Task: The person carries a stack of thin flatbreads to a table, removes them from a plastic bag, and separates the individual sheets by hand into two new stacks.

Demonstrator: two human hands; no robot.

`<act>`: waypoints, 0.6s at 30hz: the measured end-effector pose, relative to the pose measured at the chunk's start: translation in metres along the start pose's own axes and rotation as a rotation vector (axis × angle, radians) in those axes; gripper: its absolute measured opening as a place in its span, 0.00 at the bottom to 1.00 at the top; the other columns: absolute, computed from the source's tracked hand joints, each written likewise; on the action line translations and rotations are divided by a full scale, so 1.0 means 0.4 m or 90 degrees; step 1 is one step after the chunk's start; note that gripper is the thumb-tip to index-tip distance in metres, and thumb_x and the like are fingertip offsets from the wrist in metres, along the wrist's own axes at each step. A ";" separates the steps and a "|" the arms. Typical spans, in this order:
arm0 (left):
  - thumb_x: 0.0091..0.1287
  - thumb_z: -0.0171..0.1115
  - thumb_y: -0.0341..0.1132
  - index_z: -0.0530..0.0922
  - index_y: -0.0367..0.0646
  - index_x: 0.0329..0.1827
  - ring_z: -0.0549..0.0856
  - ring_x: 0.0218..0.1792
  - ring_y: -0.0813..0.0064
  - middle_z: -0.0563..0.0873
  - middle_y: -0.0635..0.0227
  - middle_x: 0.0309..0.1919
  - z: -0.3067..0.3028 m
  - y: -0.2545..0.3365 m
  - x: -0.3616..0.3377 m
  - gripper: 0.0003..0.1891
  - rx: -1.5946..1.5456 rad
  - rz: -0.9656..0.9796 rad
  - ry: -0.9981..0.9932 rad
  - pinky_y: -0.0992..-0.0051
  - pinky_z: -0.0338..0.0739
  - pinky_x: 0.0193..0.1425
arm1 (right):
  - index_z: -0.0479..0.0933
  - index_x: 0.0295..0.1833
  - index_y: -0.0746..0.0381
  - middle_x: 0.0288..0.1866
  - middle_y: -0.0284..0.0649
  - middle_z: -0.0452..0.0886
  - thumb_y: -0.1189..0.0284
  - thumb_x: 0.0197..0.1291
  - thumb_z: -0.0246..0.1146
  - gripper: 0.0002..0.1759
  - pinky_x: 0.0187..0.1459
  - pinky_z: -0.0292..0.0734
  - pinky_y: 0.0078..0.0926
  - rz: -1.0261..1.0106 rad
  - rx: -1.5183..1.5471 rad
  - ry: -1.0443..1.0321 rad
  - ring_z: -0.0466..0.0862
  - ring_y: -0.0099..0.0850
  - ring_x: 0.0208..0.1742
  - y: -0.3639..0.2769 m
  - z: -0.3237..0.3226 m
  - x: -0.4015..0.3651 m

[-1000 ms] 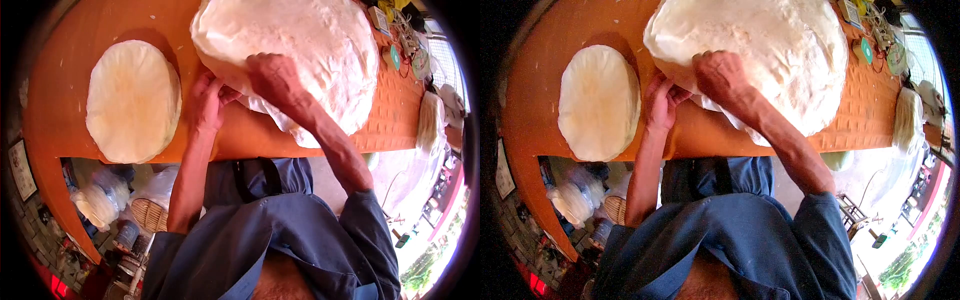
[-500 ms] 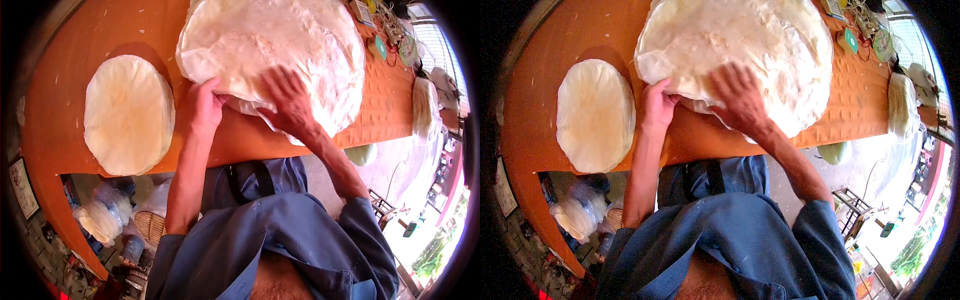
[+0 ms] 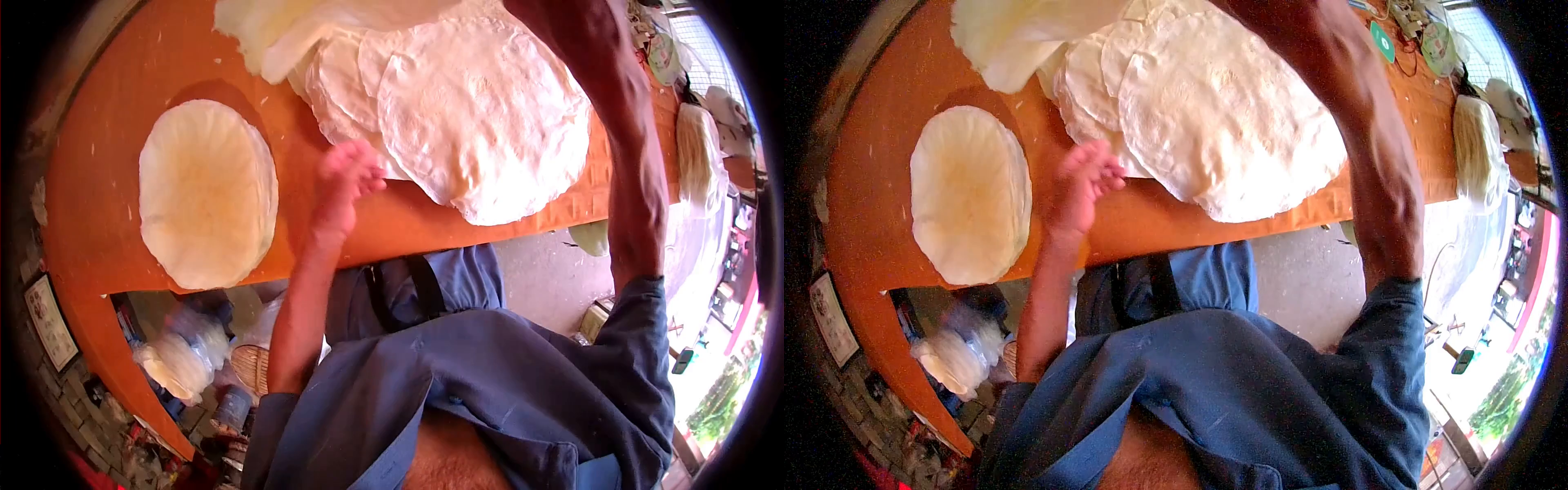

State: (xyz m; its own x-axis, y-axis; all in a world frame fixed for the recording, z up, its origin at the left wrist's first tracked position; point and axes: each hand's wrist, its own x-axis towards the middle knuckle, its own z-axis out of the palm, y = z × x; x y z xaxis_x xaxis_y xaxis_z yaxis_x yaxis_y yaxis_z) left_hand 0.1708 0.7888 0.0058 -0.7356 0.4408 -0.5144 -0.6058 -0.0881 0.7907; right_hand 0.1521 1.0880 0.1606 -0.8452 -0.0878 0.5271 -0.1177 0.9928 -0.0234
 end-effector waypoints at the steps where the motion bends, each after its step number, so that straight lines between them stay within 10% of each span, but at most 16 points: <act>1: 0.70 0.61 0.43 0.76 0.38 0.49 0.86 0.36 0.73 0.85 0.64 0.39 0.027 -0.034 -0.017 0.16 0.064 -0.028 0.014 0.73 0.84 0.41 | 0.80 0.41 0.56 0.33 0.37 0.82 0.78 0.55 0.57 0.10 0.39 0.77 0.37 -0.027 -0.037 0.052 0.81 0.38 0.36 -0.023 -0.038 -0.013; 5: 0.68 0.65 0.37 0.75 0.39 0.50 0.85 0.34 0.76 0.84 0.67 0.38 0.087 -0.098 -0.028 0.14 -0.031 -0.096 -0.024 0.76 0.84 0.39 | 0.80 0.38 0.56 0.27 0.36 0.81 0.77 0.58 0.56 0.08 0.33 0.77 0.35 -0.132 -0.007 0.047 0.80 0.36 0.30 -0.079 0.098 -0.173; 8: 0.67 0.65 0.38 0.76 0.39 0.53 0.85 0.33 0.77 0.84 0.67 0.39 0.148 -0.091 -0.038 0.16 -0.087 -0.133 -0.030 0.75 0.85 0.36 | 0.82 0.35 0.56 0.26 0.38 0.79 0.78 0.55 0.58 0.08 0.31 0.77 0.33 0.080 0.119 -0.393 0.80 0.35 0.28 -0.068 0.202 -0.209; 11: 0.66 0.64 0.39 0.77 0.39 0.54 0.84 0.31 0.77 0.85 0.66 0.40 0.187 -0.091 -0.028 0.17 0.025 -0.066 -0.028 0.76 0.83 0.33 | 0.83 0.38 0.64 0.33 0.43 0.85 0.79 0.55 0.62 0.07 0.38 0.82 0.31 -0.195 -0.211 -0.342 0.85 0.34 0.35 -0.005 0.203 -0.149; 13: 0.65 0.63 0.42 0.79 0.37 0.51 0.84 0.37 0.75 0.85 0.66 0.39 0.191 -0.068 -0.031 0.18 0.103 -0.026 0.053 0.75 0.82 0.38 | 0.78 0.29 0.65 0.25 0.45 0.81 0.78 0.50 0.65 0.03 0.24 0.74 0.29 -0.436 -0.741 -0.069 0.78 0.38 0.22 -0.010 0.027 -0.054; 15: 0.66 0.62 0.41 0.81 0.38 0.48 0.84 0.41 0.74 0.85 0.67 0.40 0.176 -0.014 -0.050 0.16 0.126 0.053 0.134 0.73 0.80 0.45 | 0.79 0.33 0.63 0.34 0.43 0.82 0.75 0.46 0.65 0.07 0.31 0.75 0.32 -0.006 0.136 -0.115 0.81 0.38 0.31 -0.017 -0.078 -0.029; 18: 0.67 0.61 0.39 0.82 0.40 0.47 0.84 0.42 0.72 0.86 0.68 0.43 0.030 -0.025 -0.008 0.13 0.084 0.075 0.182 0.70 0.78 0.51 | 0.80 0.38 0.63 0.36 0.42 0.81 0.73 0.45 0.65 0.12 0.34 0.75 0.34 -0.154 -0.039 0.030 0.81 0.38 0.35 -0.062 -0.092 -0.156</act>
State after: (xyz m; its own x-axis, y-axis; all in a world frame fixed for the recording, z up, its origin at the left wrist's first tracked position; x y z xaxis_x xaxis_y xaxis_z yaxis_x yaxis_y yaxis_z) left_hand 0.1830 0.7989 0.0033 -0.8645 0.1650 -0.4748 -0.4813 0.0006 0.8765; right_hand 0.2268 1.0719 0.1596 -0.7713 -0.3210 0.5495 -0.2804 0.9466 0.1593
